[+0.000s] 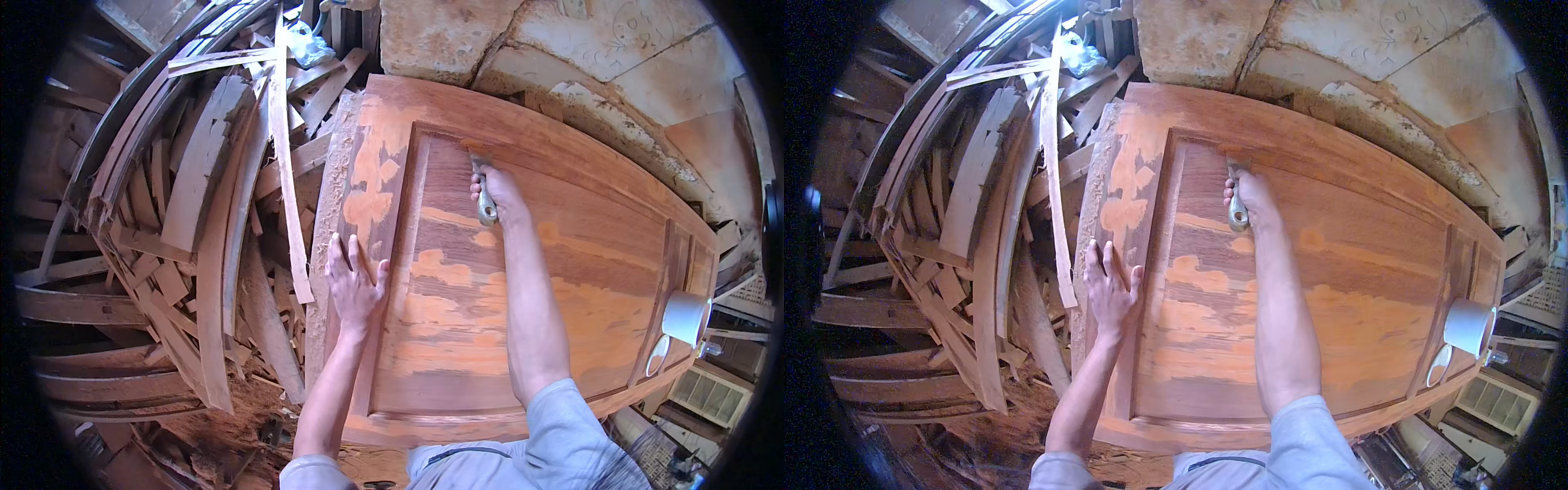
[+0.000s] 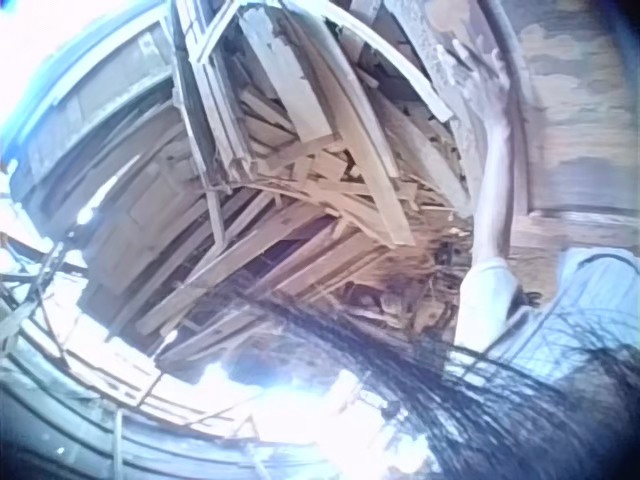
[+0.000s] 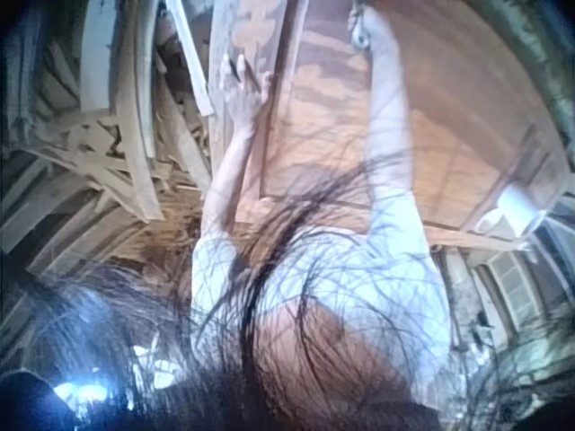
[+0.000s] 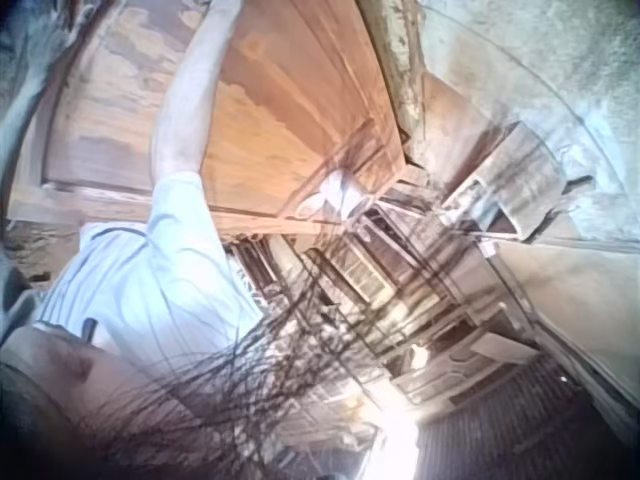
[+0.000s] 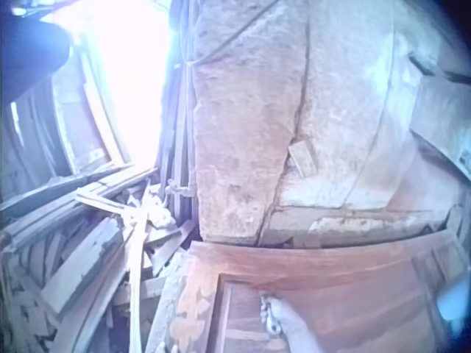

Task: The person sands the surface of a wooden door using a hand sander, then dips a brush into a bucket and applies a liquid to the door surface.

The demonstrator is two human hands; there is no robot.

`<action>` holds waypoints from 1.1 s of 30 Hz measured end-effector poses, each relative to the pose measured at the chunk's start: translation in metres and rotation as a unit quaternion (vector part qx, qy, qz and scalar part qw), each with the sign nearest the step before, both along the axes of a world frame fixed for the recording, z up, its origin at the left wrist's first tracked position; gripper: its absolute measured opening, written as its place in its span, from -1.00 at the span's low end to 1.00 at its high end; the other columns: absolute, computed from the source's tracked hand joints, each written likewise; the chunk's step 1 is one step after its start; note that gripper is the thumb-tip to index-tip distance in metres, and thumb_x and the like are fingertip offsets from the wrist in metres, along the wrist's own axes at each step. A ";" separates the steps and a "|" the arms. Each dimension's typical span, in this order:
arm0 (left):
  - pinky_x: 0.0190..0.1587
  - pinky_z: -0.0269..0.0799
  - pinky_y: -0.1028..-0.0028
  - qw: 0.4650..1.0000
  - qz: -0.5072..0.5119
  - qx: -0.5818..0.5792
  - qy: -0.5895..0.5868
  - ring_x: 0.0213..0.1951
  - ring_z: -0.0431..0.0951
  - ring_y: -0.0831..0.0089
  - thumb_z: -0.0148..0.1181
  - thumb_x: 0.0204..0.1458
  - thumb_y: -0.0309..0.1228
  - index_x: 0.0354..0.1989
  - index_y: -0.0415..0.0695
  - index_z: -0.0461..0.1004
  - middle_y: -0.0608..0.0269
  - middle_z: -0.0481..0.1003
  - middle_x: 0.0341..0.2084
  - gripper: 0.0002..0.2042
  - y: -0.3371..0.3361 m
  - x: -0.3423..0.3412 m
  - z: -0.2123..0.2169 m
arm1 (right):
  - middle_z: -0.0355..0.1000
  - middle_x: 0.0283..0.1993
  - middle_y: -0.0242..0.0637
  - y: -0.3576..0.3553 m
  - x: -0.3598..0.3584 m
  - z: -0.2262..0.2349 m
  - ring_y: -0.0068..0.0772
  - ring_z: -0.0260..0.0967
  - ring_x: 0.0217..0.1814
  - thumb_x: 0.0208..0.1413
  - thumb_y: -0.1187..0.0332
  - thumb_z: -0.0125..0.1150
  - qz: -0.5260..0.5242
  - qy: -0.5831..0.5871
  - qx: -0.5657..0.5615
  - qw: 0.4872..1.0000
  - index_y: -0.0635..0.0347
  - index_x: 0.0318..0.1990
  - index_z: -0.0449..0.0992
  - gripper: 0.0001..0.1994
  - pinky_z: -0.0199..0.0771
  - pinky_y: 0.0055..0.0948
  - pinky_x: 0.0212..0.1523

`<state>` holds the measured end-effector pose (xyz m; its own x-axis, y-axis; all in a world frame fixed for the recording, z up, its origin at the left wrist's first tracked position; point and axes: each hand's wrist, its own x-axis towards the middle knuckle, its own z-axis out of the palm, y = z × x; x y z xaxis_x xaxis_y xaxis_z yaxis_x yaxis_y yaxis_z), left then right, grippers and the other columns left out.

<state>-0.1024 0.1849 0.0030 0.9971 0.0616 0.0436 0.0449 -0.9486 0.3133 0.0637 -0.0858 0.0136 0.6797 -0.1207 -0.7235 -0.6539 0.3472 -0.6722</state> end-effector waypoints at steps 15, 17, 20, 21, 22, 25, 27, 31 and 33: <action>0.27 0.04 -0.02 1.000 0.005 -0.018 -0.004 0.34 0.05 -0.07 0.00 0.14 0.07 0.32 -0.22 0.08 -0.25 0.03 0.30 -0.28 0.001 0.003 0.000 | 0.31 -0.54 -0.36 -0.003 0.000 0.005 -0.56 0.28 -0.63 0.30 0.31 -0.09 -0.016 -0.043 0.020 0.999 0.21 -0.32 0.35 -0.80 0.36 -0.51 -0.67; 0.27 0.04 -0.03 1.000 0.008 -0.020 -0.002 0.34 0.05 -0.07 0.00 0.14 0.06 0.32 -0.22 0.08 -0.25 0.04 0.30 -0.28 0.000 0.003 0.002 | 0.31 -0.55 -0.37 0.001 -0.005 0.007 -0.56 0.28 -0.64 0.30 0.31 -0.09 0.003 -0.031 0.000 1.000 0.20 -0.35 0.36 -0.79 0.36 -0.51 -0.67; 0.27 0.04 -0.03 1.000 0.003 -0.020 0.005 0.34 0.05 -0.06 0.00 0.14 0.06 0.32 -0.22 0.07 -0.25 0.04 0.30 -0.28 0.002 0.001 0.002 | 0.30 -0.57 -0.37 0.006 -0.008 0.003 -0.57 0.28 -0.64 0.29 0.30 -0.09 0.007 -0.020 -0.020 1.000 0.19 -0.40 0.37 -0.76 0.37 -0.51 -0.67; 0.27 0.04 -0.03 1.000 0.003 -0.020 0.003 0.34 0.05 -0.06 0.01 0.14 0.06 0.32 -0.22 0.07 -0.24 0.04 0.30 -0.28 0.001 0.002 0.002 | 0.30 -0.58 -0.38 0.005 -0.005 0.001 -0.57 0.28 -0.64 0.29 0.30 -0.09 -0.002 -0.029 -0.023 0.999 0.18 -0.42 0.38 -0.75 0.37 -0.50 -0.66; 0.27 0.04 -0.03 1.000 0.002 -0.021 0.003 0.34 0.05 -0.06 0.01 0.14 0.06 0.32 -0.22 0.07 -0.24 0.04 0.30 -0.28 0.001 0.002 0.002 | 0.30 -0.58 -0.38 0.003 -0.001 0.000 -0.57 0.28 -0.64 0.29 0.30 -0.09 -0.002 -0.029 -0.024 0.999 0.18 -0.42 0.38 -0.75 0.37 -0.50 -0.66; 0.27 0.04 -0.02 1.000 0.001 -0.018 0.004 0.34 0.04 -0.07 0.00 0.14 0.06 0.32 -0.23 0.07 -0.24 0.04 0.29 -0.28 -0.001 0.002 0.003 | 0.30 -0.56 -0.38 0.000 0.009 -0.004 -0.57 0.27 -0.64 0.30 0.29 -0.09 -0.005 -0.033 -0.003 0.999 0.18 -0.38 0.37 -0.77 0.36 -0.51 -0.66; 0.28 0.03 -0.02 1.000 0.004 -0.015 0.005 0.34 0.05 -0.07 0.00 0.15 0.06 0.32 -0.23 0.07 -0.24 0.04 0.29 -0.28 -0.002 0.004 0.005 | 0.30 -0.53 -0.38 0.000 0.011 -0.007 -0.57 0.25 -0.64 0.32 0.27 -0.09 -0.010 -0.029 0.009 0.999 0.17 -0.33 0.35 -0.79 0.34 -0.50 -0.67; 0.28 0.02 -0.03 1.000 0.007 -0.016 -0.003 0.33 0.06 -0.07 0.00 0.14 0.07 0.32 -0.23 0.07 -0.24 0.04 0.29 -0.28 0.003 0.002 -0.001 | 0.30 -0.51 -0.38 0.007 -0.002 -0.012 -0.58 0.24 -0.64 0.33 0.25 -0.10 -0.029 -0.053 0.025 0.998 0.15 -0.30 0.34 -0.79 0.33 -0.49 -0.68; 0.28 0.03 -0.03 1.000 0.004 -0.009 -0.003 0.33 0.06 -0.07 0.00 0.14 0.07 0.31 -0.23 0.08 -0.24 0.05 0.28 -0.28 0.002 0.002 0.000 | 0.30 -0.51 -0.37 0.008 -0.012 -0.013 -0.57 0.24 -0.64 0.34 0.24 -0.12 -0.075 -0.129 0.074 0.986 0.15 -0.31 0.33 -0.78 0.33 -0.48 -0.68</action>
